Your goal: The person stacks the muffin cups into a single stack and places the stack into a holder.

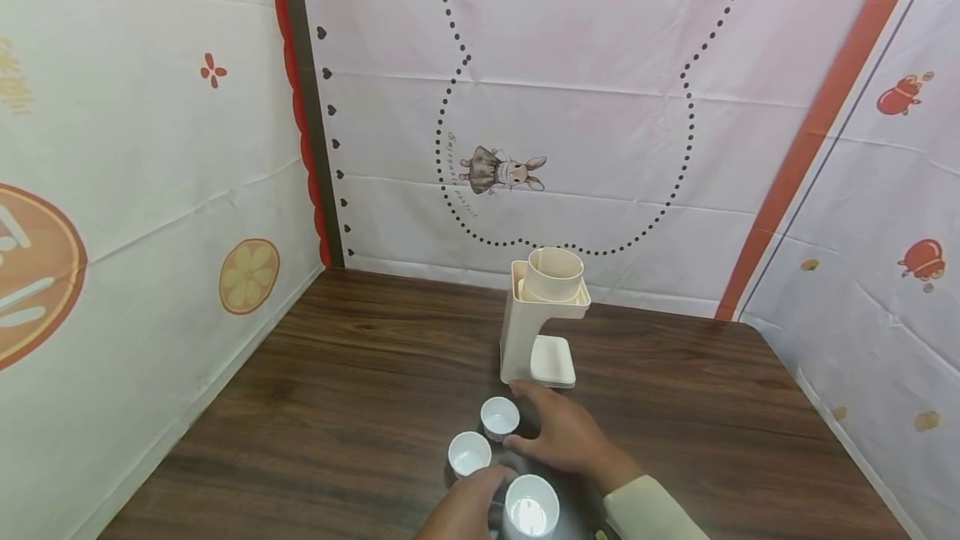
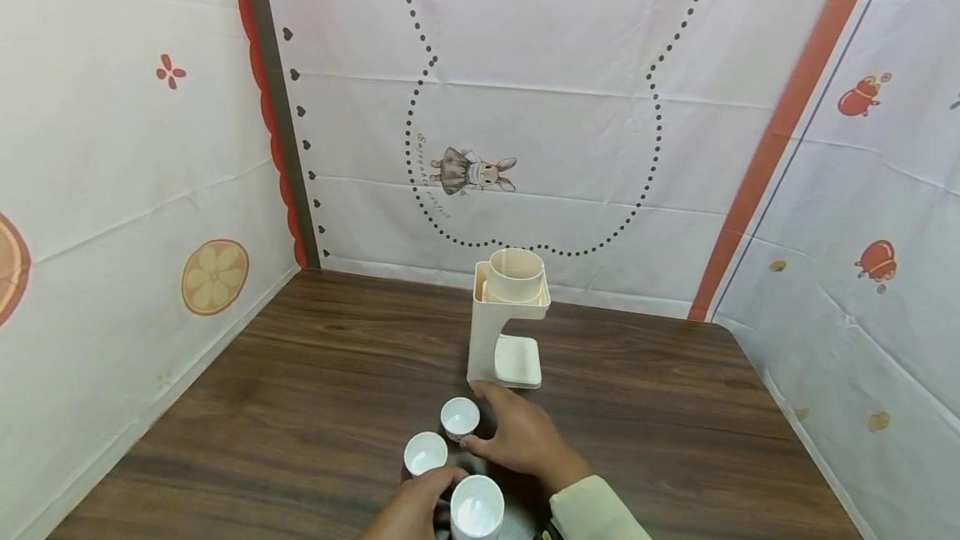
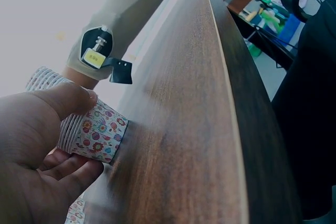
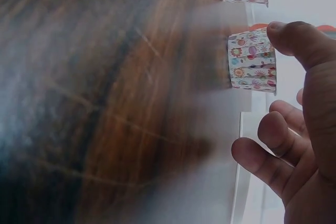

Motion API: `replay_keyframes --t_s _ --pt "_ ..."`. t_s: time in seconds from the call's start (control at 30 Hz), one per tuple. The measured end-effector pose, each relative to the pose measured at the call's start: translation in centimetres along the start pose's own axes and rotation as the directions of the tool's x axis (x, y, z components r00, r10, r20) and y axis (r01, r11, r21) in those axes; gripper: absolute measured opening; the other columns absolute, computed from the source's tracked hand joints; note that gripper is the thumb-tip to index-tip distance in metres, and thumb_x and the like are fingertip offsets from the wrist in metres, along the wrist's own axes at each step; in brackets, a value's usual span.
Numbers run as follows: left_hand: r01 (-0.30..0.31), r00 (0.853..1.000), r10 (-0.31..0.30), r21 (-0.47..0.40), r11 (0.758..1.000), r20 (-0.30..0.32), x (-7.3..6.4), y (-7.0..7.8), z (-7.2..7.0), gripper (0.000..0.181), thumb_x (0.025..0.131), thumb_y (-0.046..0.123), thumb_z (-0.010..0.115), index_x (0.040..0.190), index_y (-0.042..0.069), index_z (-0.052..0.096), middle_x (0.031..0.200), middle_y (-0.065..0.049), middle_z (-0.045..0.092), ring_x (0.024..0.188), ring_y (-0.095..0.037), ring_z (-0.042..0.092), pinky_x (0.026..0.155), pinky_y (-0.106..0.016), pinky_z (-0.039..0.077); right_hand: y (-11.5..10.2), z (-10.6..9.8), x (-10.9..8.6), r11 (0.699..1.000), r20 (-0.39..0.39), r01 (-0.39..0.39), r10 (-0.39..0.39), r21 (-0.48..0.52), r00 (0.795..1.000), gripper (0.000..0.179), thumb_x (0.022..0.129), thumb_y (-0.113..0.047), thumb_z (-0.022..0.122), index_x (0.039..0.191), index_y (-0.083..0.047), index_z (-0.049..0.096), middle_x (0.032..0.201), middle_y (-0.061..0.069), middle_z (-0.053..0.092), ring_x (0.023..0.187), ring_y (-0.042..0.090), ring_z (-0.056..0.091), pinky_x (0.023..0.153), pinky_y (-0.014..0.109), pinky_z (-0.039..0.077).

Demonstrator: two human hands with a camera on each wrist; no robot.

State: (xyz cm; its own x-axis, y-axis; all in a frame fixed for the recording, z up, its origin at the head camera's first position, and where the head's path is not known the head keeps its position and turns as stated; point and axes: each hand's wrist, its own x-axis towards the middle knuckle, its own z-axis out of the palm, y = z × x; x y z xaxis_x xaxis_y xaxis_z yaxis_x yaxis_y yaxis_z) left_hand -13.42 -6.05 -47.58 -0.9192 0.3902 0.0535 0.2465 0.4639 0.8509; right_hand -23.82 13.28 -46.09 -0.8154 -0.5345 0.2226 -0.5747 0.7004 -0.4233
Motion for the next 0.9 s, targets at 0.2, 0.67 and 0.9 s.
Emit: replay_keyframes --t_s 0.2,0.67,0.9 --pt "0.005 1.000 -0.005 -0.005 1.000 0.000 0.15 0.04 -0.02 0.064 0.057 0.004 0.097 0.113 0.009 0.067 0.105 0.005 0.068 0.093 -0.006 0.061 0.084 -0.029 0.053 -0.19 0.13 0.47 1.000 0.030 -0.013 0.012 0.016 0.999 0.077 0.082 -0.048 0.083 0.146 -0.017 0.053 0.137 0.000 0.063 0.123 0.025 0.061 0.095 0.049 0.052" --pt "-0.030 0.999 0.031 -0.021 0.999 0.017 0.27 -0.04 -0.05 0.060 0.058 0.001 0.096 0.110 0.008 0.067 0.102 0.006 0.068 0.093 -0.004 0.060 0.085 -0.028 0.052 0.15 0.72 0.65 1.000 0.042 -0.002 0.002 0.006 0.999 0.077 0.082 -0.048 0.082 0.145 -0.015 0.053 0.135 0.002 0.064 0.118 0.024 0.063 0.091 0.046 0.054" --pt "-0.065 0.998 0.065 0.001 0.998 0.008 0.10 -0.16 -0.11 0.060 0.059 0.005 0.097 0.110 0.010 0.067 0.102 0.009 0.067 0.094 -0.003 0.059 0.085 -0.028 0.052 0.77 0.46 0.21 0.999 -0.034 0.035 -0.035 -0.008 0.999 0.074 0.083 -0.042 0.084 0.145 -0.016 0.053 0.128 -0.002 0.068 0.111 0.019 0.066 0.085 0.042 0.055"
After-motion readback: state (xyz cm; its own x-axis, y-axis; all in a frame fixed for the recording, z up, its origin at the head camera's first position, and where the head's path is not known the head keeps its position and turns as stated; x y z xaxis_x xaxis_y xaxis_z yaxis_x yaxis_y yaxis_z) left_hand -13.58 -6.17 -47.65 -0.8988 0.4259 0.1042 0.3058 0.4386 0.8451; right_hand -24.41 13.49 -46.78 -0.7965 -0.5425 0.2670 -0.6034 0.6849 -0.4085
